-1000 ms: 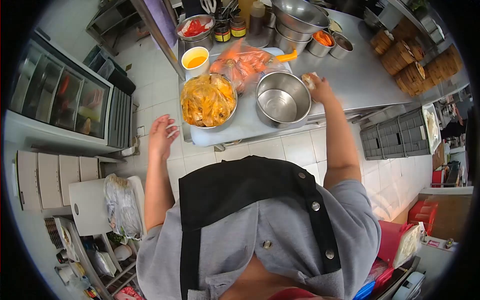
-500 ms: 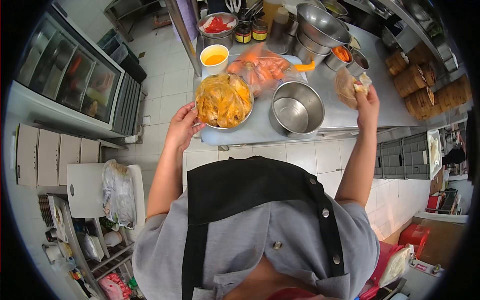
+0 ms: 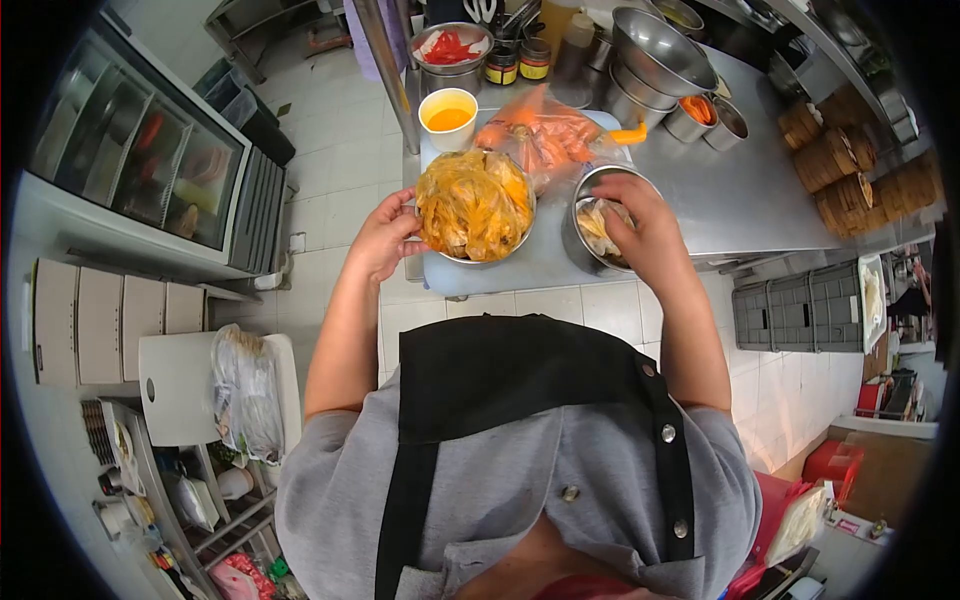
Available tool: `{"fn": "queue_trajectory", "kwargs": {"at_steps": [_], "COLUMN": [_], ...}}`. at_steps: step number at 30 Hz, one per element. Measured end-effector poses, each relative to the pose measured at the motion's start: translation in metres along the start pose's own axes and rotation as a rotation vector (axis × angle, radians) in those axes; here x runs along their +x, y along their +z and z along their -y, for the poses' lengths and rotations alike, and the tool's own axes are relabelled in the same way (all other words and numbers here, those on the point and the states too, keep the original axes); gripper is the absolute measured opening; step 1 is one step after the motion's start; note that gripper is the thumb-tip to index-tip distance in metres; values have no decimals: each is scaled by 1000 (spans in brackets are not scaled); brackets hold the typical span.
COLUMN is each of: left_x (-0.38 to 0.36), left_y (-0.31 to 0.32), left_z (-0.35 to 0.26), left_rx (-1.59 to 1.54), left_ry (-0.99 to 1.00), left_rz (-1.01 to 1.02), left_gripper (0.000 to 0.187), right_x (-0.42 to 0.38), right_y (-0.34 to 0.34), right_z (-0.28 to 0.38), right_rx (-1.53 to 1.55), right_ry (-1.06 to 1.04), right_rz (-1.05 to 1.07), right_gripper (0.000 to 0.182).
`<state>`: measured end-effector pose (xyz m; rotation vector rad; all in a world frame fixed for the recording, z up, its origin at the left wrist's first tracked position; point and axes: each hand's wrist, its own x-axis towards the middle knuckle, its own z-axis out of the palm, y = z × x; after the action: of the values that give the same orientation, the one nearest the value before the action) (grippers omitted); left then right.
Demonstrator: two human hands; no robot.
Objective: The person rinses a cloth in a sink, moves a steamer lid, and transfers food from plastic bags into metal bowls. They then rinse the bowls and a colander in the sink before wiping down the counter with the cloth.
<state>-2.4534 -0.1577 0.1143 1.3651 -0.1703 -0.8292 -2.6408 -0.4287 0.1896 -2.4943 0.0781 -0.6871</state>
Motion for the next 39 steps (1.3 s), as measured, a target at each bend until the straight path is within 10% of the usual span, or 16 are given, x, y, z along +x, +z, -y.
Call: {"fn": "queue_trajectory", "kwargs": {"at_steps": [19, 39], "left_x": [17, -147], "left_y": [-4, 100], "left_z": [-7, 93], "left_rx": [38, 70], "left_ry": [-32, -319], "left_rz": [201, 199], "left_gripper": [63, 64], "right_x": [16, -210], "right_y": [91, 23], "right_z": [29, 18], "right_rx": [966, 1277], "right_ry": [902, 931], "right_rz": [190, 318], "right_gripper": [42, 33]}}
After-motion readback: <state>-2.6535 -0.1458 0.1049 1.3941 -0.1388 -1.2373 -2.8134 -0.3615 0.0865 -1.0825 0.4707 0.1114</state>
